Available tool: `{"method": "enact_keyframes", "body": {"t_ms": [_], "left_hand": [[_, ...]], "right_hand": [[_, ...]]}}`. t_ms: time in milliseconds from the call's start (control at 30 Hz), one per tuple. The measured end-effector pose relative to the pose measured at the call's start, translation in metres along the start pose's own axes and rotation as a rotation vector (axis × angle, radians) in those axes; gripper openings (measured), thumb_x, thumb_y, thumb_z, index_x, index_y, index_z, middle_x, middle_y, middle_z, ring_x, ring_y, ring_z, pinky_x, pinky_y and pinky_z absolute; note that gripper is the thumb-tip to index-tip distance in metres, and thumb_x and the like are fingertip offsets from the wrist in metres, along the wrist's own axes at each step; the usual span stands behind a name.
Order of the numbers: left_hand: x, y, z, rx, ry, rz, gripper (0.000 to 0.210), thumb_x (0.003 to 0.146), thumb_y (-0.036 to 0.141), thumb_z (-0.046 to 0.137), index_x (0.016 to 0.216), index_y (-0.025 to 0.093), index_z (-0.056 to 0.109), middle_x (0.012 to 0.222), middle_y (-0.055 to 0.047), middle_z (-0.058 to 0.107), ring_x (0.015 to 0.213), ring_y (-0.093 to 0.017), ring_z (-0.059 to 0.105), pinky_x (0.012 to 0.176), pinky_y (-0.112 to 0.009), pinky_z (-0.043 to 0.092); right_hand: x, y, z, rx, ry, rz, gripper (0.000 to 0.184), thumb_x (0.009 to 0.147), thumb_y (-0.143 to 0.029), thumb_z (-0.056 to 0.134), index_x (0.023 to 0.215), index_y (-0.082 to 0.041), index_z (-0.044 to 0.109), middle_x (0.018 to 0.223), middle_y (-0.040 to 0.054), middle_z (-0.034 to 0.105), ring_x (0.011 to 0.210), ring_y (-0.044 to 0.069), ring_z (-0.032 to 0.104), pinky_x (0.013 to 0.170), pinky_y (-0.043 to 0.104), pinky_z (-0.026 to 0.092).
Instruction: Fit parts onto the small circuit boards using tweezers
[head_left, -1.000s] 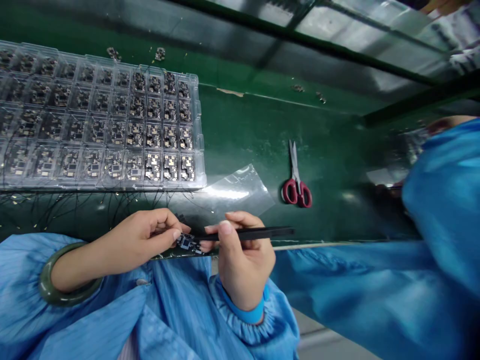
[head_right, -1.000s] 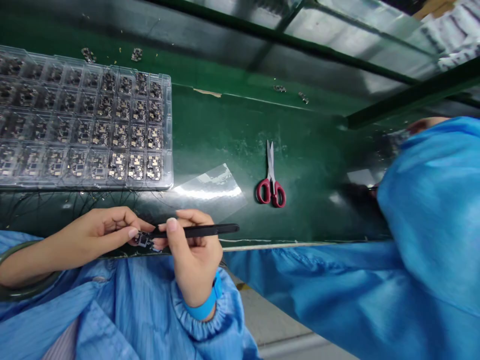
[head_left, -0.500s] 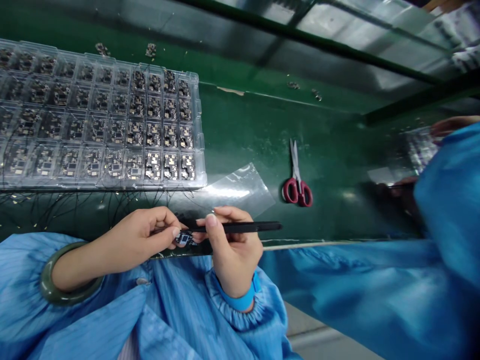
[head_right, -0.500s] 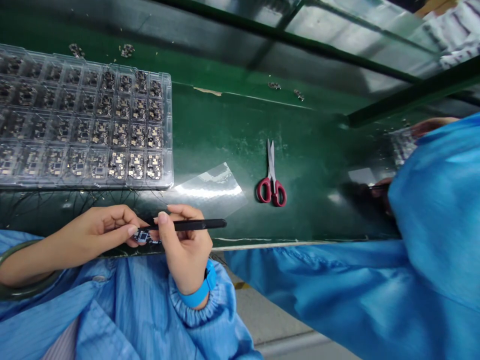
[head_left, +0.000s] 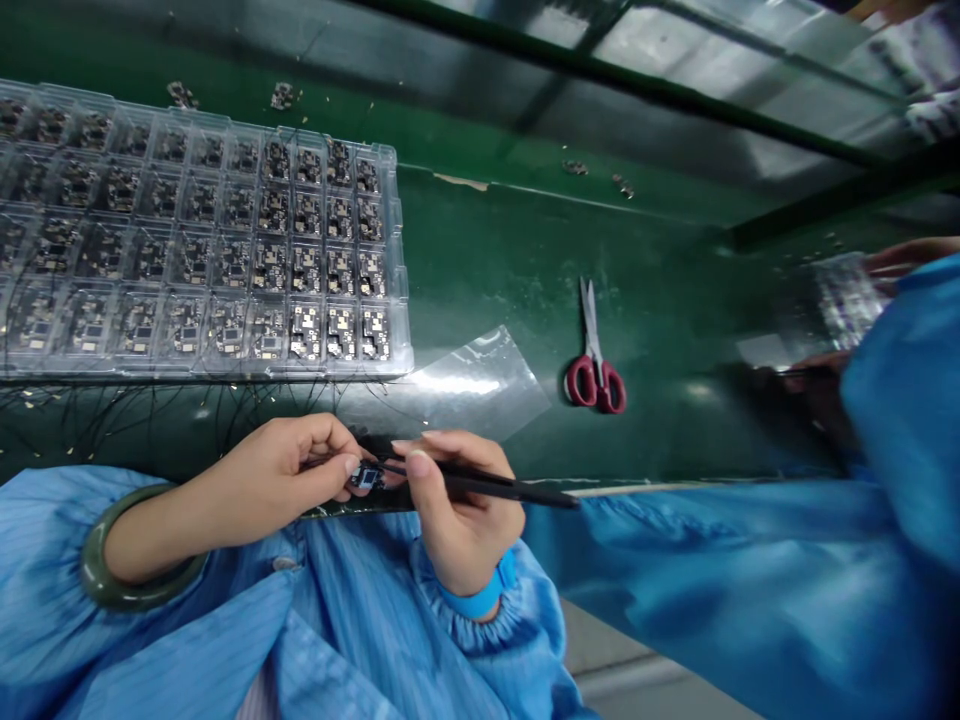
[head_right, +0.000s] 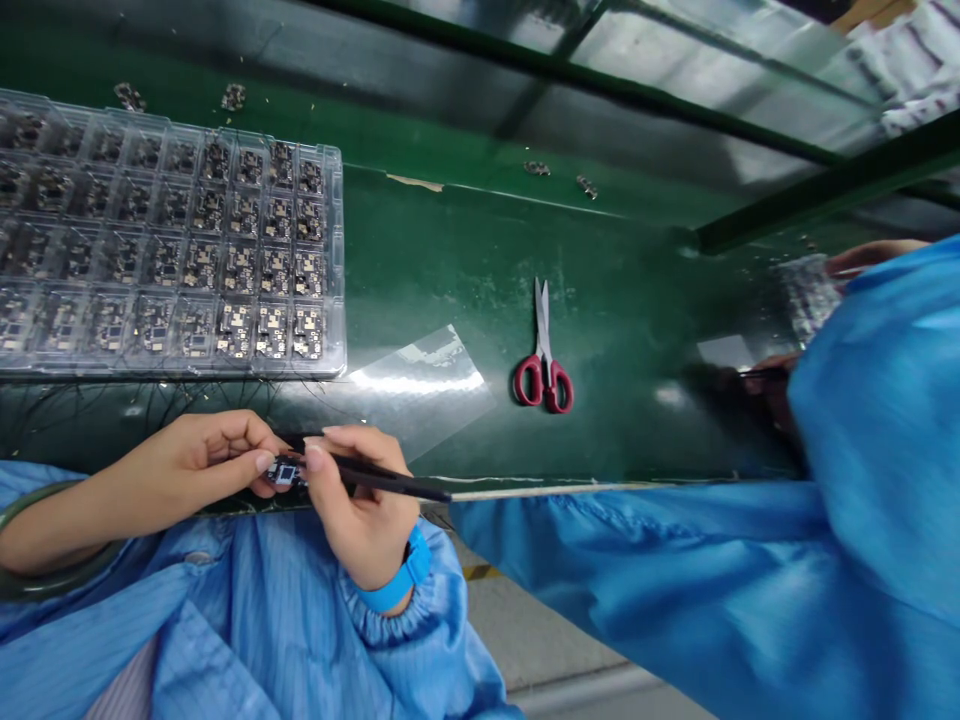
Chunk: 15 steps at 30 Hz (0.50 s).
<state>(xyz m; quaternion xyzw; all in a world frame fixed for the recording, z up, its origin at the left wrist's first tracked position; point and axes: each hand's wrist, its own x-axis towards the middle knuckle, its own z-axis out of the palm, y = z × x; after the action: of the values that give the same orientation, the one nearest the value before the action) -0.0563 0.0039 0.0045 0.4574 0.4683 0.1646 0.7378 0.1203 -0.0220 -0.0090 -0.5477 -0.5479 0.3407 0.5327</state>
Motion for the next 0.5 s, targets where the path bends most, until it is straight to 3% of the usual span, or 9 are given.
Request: {"method": "enact_keyframes", "body": {"t_ms": [100,233,400,500], "left_hand": [[0.001,-0.002,0.0,0.002,0.0,0.002,0.022,0.09,0.036,0.051,0.091,0.015,0.058,0.087,-0.005,0.068,0.082,-0.016,0.065,0.076,-0.03,0.053],[0.001,-0.002,0.0,0.024,0.03,0.023,0.021,0.089,0.034,0.052,0.09,0.014,0.059,0.083,-0.004,0.066,0.079,-0.016,0.065,0.074,-0.029,0.053],[0.0,0.003,0.001,0.022,0.041,0.029,0.023,0.09,0.034,0.051,0.092,0.013,0.06,0.089,-0.005,0.067,0.077,-0.013,0.065,0.071,-0.025,0.053],[-0.001,0.006,0.001,0.059,0.066,0.035,0.024,0.091,0.035,0.05,0.096,0.014,0.06,0.087,-0.003,0.067,0.06,-0.008,0.06,0.06,-0.021,0.05]], "right_hand": [[0.0,-0.001,0.001,0.065,0.01,0.013,0.019,0.083,-0.017,0.066,0.099,-0.025,0.06,0.077,-0.0026,0.072,0.057,0.013,0.068,0.057,0.026,0.059],[-0.001,0.002,0.001,0.012,-0.054,0.007,0.02,0.081,-0.017,0.068,0.098,-0.024,0.062,0.079,-0.0012,0.071,0.064,0.014,0.069,0.062,0.028,0.059],[0.003,0.009,-0.003,0.211,0.094,0.04,0.005,0.088,-0.022,0.059,0.091,-0.024,0.063,0.075,-0.0014,0.067,0.062,0.013,0.065,0.057,0.026,0.056],[0.008,0.01,-0.006,0.323,0.167,0.018,0.02,0.094,-0.024,0.046,0.084,-0.023,0.063,0.081,0.0003,0.067,0.075,0.014,0.064,0.067,0.028,0.054]]}}
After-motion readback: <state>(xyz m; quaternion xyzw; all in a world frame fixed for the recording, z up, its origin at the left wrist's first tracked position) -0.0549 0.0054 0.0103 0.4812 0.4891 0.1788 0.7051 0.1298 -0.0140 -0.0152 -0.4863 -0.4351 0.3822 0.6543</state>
